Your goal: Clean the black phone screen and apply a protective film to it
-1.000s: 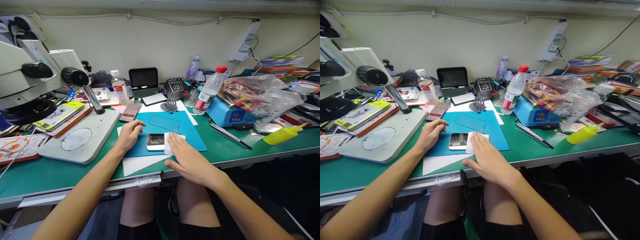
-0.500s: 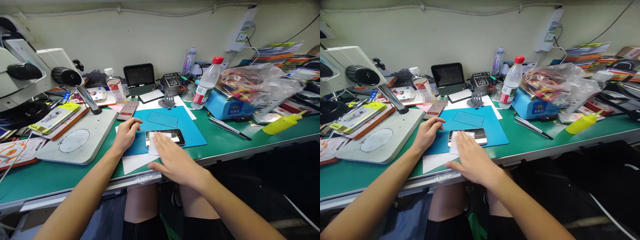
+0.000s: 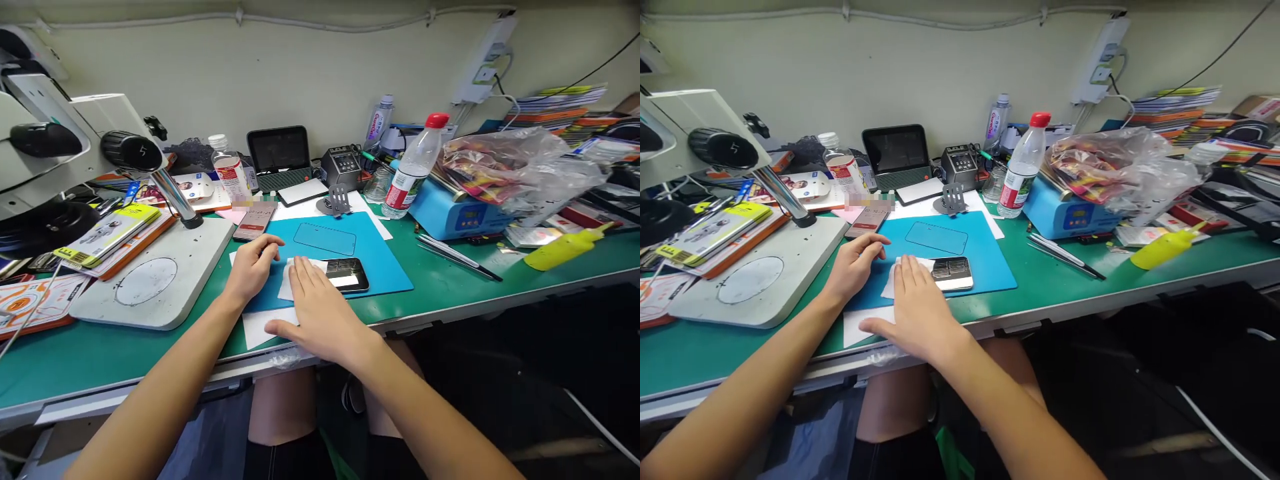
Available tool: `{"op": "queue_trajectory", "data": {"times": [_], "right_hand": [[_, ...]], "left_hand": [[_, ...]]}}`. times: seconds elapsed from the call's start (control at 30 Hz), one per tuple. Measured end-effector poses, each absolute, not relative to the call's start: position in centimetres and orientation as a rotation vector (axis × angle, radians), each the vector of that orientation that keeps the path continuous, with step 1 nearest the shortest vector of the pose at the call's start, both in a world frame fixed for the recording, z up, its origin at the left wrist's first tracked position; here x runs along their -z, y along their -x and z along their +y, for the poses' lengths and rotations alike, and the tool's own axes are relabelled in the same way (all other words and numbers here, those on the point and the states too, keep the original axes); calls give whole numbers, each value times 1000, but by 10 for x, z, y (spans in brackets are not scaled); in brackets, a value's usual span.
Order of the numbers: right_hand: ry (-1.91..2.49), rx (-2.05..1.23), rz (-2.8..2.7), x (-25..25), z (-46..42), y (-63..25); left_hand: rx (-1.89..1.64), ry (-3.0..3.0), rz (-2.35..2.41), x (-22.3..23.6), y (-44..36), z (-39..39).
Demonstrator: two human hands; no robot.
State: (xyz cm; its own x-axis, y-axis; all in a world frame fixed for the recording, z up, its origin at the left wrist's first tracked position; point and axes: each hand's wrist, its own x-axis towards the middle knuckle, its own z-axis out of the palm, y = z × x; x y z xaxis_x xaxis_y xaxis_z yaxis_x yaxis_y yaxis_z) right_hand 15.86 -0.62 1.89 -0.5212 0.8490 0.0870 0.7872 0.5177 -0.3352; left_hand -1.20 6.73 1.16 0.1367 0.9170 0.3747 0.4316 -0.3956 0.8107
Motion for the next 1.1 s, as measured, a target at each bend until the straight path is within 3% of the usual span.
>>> {"op": "queue_trajectory", "data": {"times": [0.27,0.43,0.57,0.7,0.9,1.1], "right_hand": [[1487,-219,-2584,-17,-16,-239],[1670,-253,-2461,-16,2,-192],[1449,-347,-2498,-17,0,-148],[1272,-317,-2590,-16,-17,-168],[1475,-162,-2555,-14,-17,-230],[1562,-179,-2479,-15,-6,-183]], "left_hand": [[-1187,-1922,1310,-18,10,67],[-1192,-1939,1305,-17,10,69],[-1203,-1926,1307,-14,11,67],[-1204,-1909,1315,-12,12,67],[-1179,-1937,1313,-16,11,69],[-1163,-1956,1329,-17,11,68]]}}
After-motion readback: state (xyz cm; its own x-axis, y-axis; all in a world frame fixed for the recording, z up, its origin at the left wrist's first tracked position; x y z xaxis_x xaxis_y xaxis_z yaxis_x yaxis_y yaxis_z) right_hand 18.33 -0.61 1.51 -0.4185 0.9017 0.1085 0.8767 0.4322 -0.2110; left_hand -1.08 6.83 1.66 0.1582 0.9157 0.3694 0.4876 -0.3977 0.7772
